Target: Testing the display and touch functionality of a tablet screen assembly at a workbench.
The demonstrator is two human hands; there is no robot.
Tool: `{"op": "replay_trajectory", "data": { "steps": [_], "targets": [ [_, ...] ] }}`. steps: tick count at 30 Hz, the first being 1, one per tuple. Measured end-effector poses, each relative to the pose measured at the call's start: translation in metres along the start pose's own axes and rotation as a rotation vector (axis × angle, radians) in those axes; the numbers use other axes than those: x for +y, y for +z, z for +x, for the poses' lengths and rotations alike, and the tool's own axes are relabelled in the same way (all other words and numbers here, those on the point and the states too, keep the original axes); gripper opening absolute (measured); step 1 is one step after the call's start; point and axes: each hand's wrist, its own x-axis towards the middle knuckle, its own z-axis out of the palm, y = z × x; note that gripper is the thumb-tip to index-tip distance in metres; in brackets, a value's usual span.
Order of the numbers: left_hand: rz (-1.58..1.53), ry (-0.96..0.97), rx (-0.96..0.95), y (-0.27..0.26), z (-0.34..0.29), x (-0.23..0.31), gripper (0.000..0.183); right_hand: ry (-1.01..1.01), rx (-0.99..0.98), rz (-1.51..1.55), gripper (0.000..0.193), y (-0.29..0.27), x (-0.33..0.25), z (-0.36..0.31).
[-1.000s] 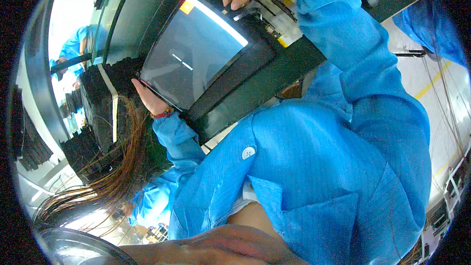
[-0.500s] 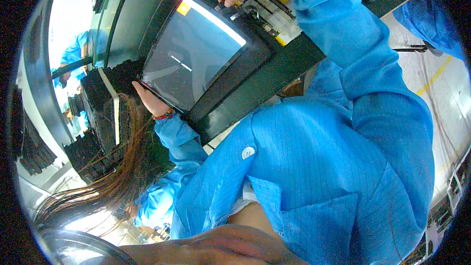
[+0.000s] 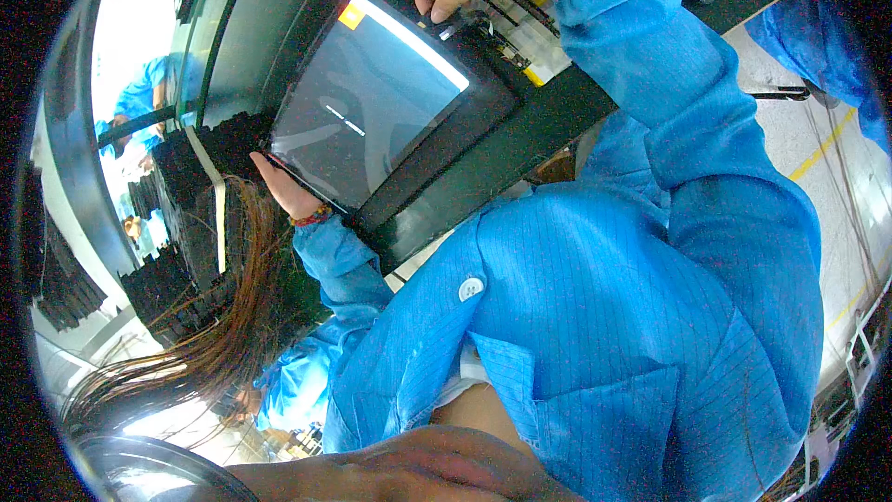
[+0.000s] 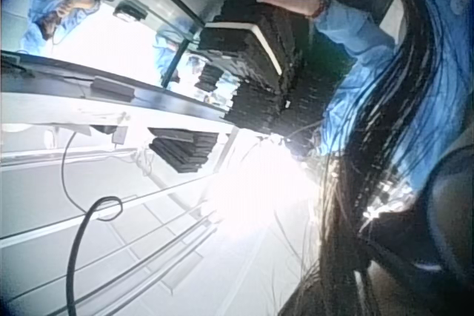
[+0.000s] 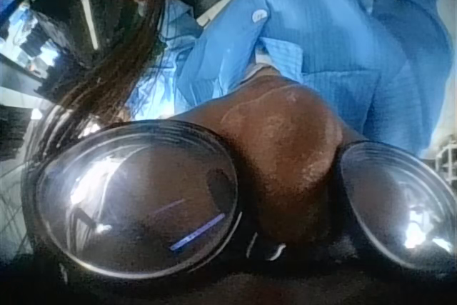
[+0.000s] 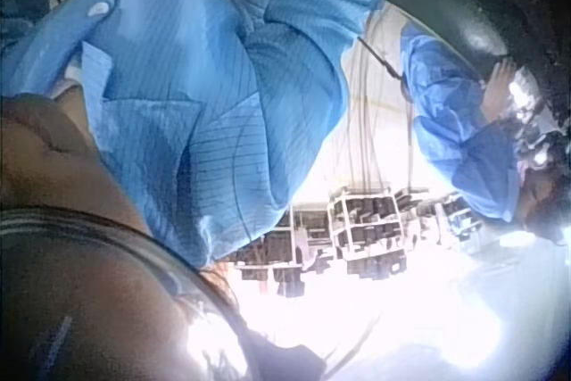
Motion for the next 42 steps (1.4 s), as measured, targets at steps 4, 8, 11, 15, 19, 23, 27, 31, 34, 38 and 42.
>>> {"op": "replay_trajectory", "data": {
  "steps": [4, 8, 11, 15, 19, 23, 27, 31, 34, 38, 42],
  "targets": [
    [-0.016, 0.013, -0.043, 0.001, 0.000, -0.001, 0.073, 0.023, 0.009, -0.016, 0.015, 0.009, 0.003, 0.005],
    [-0.046, 0.010, -0.154, -0.005, 0.009, -0.002, 0.072, 0.057, 0.045, -0.006, 0.015, 0.011, 0.004, 0.003],
    [-0.032, 0.038, -0.093, 0.000, 0.006, -0.001, 0.071, 0.023, 0.090, -0.027, 0.014, 0.012, -0.001, -0.004],
    [-0.079, -0.015, -0.280, -0.010, 0.014, -0.003, 0.070, -0.169, 0.782, -0.503, 0.015, 0.002, -0.017, -0.061],
    [-0.116, 0.032, -0.288, -0.011, 0.015, -0.007, 0.068, 0.182, 0.898, -1.121, 0.027, -0.021, 0.051, -0.133],
    [-0.113, 0.090, -0.302, -0.014, 0.020, -0.008, 0.066, 0.319, 0.864, -1.068, 0.034, -0.014, 0.084, -0.159],
    [-0.162, 0.016, -0.270, -0.022, 0.027, -0.009, 0.064, 0.375, 0.894, -0.918, 0.033, -0.008, 0.082, -0.162],
    [-0.124, 0.048, -0.304, -0.019, 0.018, -0.005, 0.065, 0.362, 0.878, -0.934, 0.032, -0.009, 0.081, -0.159],
    [-0.132, 0.048, -0.308, -0.020, 0.028, -0.010, 0.065, 0.295, 0.892, -1.018, 0.032, -0.014, 0.077, -0.152],
    [-0.147, 0.004, -0.334, -0.024, 0.032, -0.009, 0.065, 0.061, 0.848, -0.946, 0.033, -0.018, 0.052, -0.116],
    [-0.120, 0.023, -0.304, -0.017, 0.027, -0.009, 0.068, -0.053, 0.625, -0.670, 0.030, -0.007, 0.032, -0.073]
  ]
}}
